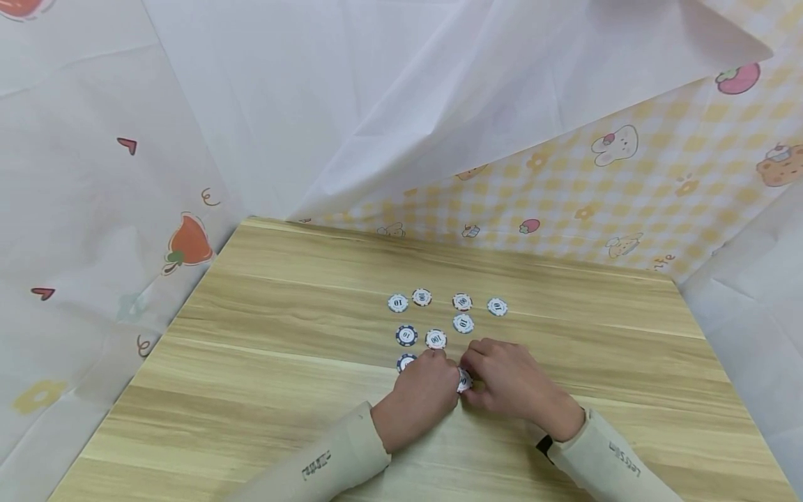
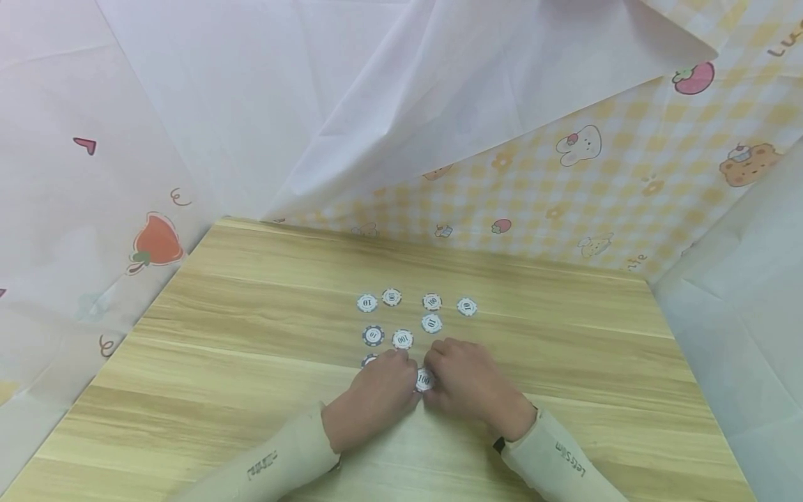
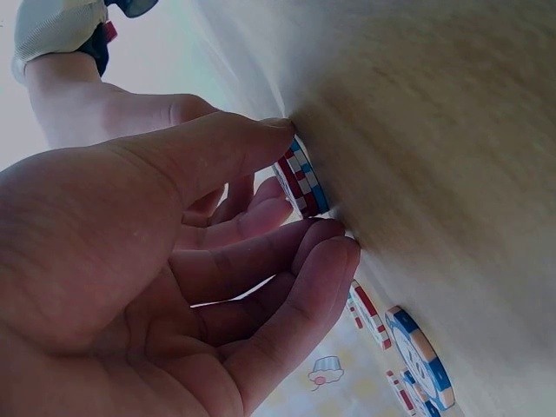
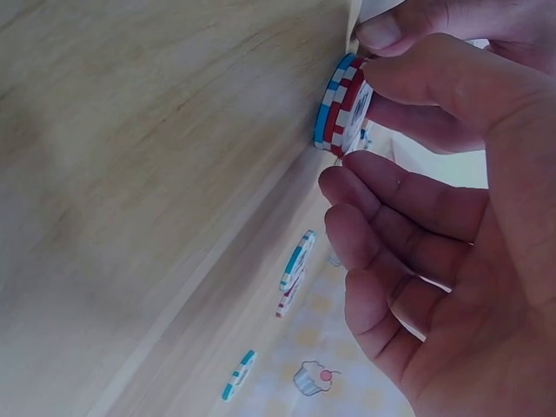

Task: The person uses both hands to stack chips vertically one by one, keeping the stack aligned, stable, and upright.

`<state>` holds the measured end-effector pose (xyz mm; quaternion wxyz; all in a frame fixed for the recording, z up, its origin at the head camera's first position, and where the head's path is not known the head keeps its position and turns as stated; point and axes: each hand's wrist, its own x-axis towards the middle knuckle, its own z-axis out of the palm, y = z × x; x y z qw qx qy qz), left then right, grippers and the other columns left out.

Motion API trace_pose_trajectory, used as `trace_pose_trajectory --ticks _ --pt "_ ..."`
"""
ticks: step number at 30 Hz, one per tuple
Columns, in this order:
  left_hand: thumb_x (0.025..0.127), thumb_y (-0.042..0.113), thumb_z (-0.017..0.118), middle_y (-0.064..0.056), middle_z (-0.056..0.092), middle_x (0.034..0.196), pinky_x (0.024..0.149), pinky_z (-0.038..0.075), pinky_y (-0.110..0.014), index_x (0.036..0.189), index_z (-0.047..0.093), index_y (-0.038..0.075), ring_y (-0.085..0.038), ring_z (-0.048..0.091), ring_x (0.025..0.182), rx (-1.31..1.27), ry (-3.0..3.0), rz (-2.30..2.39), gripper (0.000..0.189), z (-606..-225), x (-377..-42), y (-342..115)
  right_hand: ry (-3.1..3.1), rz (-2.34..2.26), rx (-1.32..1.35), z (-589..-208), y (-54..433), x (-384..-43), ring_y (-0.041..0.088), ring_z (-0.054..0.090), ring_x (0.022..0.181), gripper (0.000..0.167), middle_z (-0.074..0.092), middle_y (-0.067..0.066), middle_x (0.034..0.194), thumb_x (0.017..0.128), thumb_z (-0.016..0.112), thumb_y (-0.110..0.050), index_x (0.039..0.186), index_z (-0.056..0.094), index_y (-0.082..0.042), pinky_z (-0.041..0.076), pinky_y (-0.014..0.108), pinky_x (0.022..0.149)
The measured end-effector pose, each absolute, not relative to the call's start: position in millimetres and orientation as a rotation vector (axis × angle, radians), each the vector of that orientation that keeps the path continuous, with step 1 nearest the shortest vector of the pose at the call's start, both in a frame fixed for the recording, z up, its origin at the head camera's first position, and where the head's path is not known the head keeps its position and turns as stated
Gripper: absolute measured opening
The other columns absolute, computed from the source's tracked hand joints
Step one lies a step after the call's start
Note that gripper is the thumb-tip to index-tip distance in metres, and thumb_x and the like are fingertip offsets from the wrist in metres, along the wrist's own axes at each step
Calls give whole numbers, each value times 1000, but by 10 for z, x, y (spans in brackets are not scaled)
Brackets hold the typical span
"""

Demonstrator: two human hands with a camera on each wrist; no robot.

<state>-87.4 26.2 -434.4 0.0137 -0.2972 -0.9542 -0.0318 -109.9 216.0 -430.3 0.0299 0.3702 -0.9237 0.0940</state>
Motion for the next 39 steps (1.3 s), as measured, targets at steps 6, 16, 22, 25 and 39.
trace_pose_trajectory --ticks 6,16,22,25,39 --pt "92 24 86 -3 66 78 57 51 -23 88 79 7 -14 62 75 -924 -2956 -98 19 -4347 -876 256 -2874 282 1135 -4306 2197 -1096 9 64 80 25 69 -8 92 79 92 -27 98 79 -16 55 34 64" --pt "94 28 86 -1 69 81 61 52 -23 90 81 9 -13 63 77 -945 -2966 -72 20 -4347 -886 245 -2923 317 1141 -4314 2209 -1110 7 62 79 22 69 -9 94 82 90 -24 100 79 -17 54 34 65" --pt "94 29 87 -1 70 82 62 52 -22 91 82 9 -13 63 78 -950 -2973 -38 21 -4328 -874 231 -2939 344 1122 -4312 2211 -1109 5 59 78 20 69 -10 93 83 88 -22 100 78 -17 53 33 64" --pt "93 30 88 -2 69 83 61 52 -22 93 82 9 -13 63 77 -949 -2977 -29 22 -4324 -859 215 -2931 349 1121 -4328 2220 -1110 4 58 77 20 68 -10 93 82 88 -22 99 78 -18 52 33 63" --pt "93 20 84 -4 66 84 65 53 -24 94 79 5 -13 58 72 -1034 -2843 -70 15 -4359 -817 -43 -2994 384 1085 -4333 2228 -1123 3 54 76 21 67 -12 92 85 90 -25 99 78 -18 50 32 65"
